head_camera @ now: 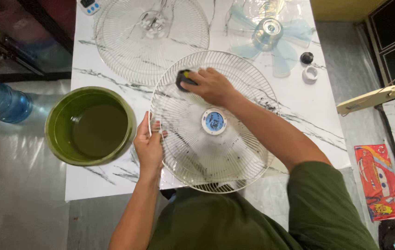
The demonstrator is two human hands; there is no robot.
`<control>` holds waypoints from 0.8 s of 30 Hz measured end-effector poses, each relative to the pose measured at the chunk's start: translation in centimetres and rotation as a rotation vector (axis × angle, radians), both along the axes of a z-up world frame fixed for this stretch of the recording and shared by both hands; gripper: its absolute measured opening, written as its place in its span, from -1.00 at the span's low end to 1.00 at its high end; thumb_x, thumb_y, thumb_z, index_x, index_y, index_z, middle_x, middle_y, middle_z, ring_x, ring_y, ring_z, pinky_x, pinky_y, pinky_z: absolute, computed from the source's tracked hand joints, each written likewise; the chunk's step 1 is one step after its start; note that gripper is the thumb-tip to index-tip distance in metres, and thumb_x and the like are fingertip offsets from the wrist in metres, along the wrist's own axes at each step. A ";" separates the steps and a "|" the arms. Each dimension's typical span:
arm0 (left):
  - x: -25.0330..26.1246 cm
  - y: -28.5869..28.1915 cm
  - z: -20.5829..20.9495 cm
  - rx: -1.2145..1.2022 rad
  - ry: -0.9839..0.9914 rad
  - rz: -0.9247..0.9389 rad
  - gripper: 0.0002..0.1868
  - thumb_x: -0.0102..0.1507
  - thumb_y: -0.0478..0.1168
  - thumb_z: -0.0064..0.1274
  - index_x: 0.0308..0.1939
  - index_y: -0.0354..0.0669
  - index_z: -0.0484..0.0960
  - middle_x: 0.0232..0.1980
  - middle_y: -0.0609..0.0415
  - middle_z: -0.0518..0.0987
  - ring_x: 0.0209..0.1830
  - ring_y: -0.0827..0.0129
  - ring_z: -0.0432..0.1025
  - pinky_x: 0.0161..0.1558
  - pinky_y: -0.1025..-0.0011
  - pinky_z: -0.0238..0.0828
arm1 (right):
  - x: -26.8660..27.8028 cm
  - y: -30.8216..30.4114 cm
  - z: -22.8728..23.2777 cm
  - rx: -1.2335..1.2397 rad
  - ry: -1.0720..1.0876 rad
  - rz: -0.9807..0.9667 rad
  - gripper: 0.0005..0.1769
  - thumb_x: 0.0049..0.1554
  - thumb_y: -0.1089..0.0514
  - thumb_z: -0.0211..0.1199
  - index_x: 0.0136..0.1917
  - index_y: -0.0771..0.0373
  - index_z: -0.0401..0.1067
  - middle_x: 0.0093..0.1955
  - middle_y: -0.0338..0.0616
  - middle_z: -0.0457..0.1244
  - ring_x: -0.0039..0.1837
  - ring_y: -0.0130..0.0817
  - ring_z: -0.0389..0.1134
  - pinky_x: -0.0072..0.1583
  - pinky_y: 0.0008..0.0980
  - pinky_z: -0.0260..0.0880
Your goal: The person wipes a metal fan grille with a dark cloth. They dip the cloth into a green basin of water, wring it out, and continue wiping the grille in circular motions. The person holds the grille steady with one hand while cleaning with the other.
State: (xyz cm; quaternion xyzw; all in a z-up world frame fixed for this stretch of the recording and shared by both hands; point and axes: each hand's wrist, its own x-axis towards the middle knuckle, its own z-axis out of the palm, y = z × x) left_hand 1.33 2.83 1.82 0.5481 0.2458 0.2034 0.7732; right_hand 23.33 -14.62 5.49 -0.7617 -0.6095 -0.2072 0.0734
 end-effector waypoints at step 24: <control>0.6 -0.5 0.2 0.018 -0.034 -0.087 -0.47 0.32 -0.41 0.06 0.39 -0.40 0.40 0.33 -0.03 0.53 0.10 0.44 0.52 -0.05 0.46 0.58 | 0.7 -9.2 3.1 -0.218 -0.190 -0.346 -0.69 0.19 0.15 0.16 0.19 0.05 0.54 0.14 -0.23 0.28 0.09 -0.28 0.34 0.12 -0.24 0.35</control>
